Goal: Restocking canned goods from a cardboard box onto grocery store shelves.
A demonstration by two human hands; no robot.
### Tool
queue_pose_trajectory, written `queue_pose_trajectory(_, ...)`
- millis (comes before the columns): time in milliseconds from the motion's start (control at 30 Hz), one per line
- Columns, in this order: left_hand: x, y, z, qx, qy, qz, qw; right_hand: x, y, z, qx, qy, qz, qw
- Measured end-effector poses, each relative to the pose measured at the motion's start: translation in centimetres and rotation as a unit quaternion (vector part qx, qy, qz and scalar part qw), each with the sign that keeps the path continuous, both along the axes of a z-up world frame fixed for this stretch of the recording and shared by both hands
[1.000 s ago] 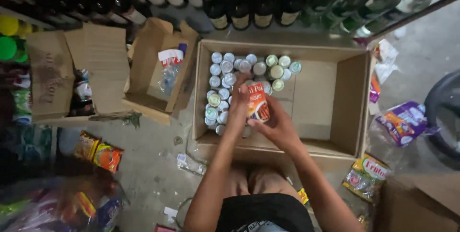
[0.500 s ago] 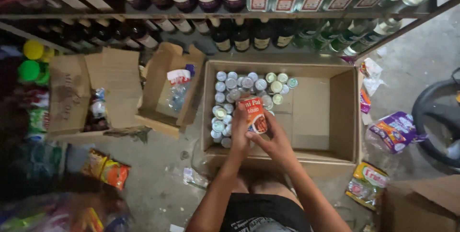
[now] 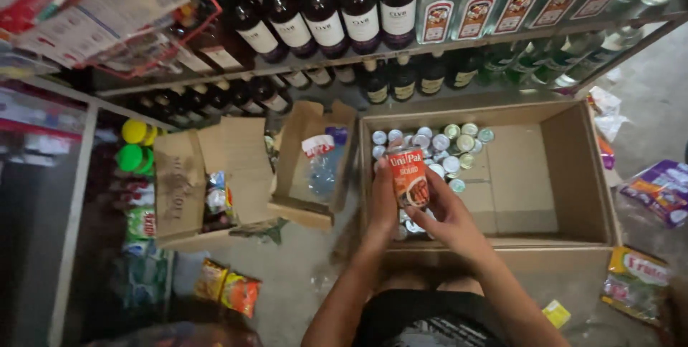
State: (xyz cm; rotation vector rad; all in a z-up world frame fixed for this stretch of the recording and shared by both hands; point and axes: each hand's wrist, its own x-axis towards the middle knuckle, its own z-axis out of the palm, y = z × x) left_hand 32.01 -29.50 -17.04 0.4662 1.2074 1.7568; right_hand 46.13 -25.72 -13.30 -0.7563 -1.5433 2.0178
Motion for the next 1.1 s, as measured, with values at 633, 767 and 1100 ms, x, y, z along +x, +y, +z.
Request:
queue_pose_trajectory(633,-2.0,-0.5,4.6,0.065,0.013,-0.051,0.996,-3.7,2.8,3.7,0.045,0.119,0.033,0.991)
queue_pose_trajectory(767,-3.7,1.7,5.2,0.086,0.096,-0.036,0.991,-5.4,6.4,2.1,0.101,0.129,0.054,0.985)
queue_pose_trajectory(1100,-10.7,11.1,9.2,0.106,0.197,-0.03,0.974,-12.9,16.9,4.8,0.243,0.16,0.033,0.956)
